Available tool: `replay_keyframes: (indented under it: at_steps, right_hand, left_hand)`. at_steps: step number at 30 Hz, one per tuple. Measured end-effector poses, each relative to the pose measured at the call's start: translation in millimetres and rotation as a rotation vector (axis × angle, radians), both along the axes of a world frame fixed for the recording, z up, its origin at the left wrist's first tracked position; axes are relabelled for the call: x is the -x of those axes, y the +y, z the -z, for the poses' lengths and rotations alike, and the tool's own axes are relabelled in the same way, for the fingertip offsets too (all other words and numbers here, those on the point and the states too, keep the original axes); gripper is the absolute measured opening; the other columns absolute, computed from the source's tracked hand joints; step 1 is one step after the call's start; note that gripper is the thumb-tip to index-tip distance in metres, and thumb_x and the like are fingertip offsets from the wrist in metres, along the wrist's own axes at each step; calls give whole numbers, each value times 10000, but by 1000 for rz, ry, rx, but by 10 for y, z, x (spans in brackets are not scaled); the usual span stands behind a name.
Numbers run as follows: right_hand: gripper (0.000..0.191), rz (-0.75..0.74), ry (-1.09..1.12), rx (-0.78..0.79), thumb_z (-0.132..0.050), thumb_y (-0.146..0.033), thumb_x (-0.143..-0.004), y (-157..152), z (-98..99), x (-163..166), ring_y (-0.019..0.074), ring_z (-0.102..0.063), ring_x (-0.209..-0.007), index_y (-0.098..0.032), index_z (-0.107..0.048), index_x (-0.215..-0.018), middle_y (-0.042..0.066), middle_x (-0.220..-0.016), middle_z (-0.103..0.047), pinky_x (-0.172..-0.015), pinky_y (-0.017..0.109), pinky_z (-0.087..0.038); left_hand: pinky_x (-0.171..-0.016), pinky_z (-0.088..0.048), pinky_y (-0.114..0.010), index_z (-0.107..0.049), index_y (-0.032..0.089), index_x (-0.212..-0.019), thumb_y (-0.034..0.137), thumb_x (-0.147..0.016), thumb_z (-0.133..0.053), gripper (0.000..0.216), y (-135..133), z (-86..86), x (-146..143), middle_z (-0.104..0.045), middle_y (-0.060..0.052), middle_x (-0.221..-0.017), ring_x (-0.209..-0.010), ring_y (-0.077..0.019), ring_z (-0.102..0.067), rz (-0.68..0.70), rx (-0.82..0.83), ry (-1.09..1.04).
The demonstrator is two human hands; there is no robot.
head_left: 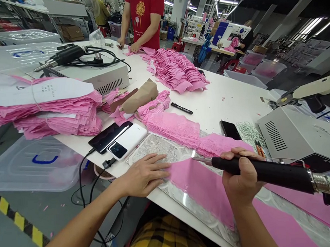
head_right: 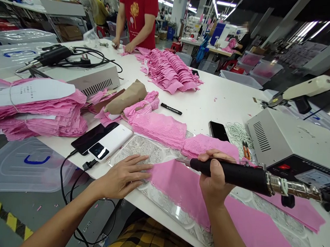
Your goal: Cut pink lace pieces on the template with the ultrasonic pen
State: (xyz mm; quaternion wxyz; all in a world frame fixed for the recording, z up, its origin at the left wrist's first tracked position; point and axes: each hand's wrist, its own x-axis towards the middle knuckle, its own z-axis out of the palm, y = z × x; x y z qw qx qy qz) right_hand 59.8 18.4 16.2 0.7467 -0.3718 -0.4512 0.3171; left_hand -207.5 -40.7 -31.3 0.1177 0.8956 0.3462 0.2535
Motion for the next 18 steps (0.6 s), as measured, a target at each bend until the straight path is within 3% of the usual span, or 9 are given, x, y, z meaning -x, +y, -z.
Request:
replay_keyframes:
  at_steps: [18]
  right_hand:
    - [132, -100, 1, 31, -683, -261, -707, -67, 11, 84, 115, -575, -620, -198, -570, -733, -16, -784, -592, -646, 340, -535]
  left_hand:
    - [-1148, -376, -489, -660, 242, -1228, 208, -936, -516, 328, -14, -18, 2, -631, -40, -1366, -1403, -291, -453, 3, -3, -7]
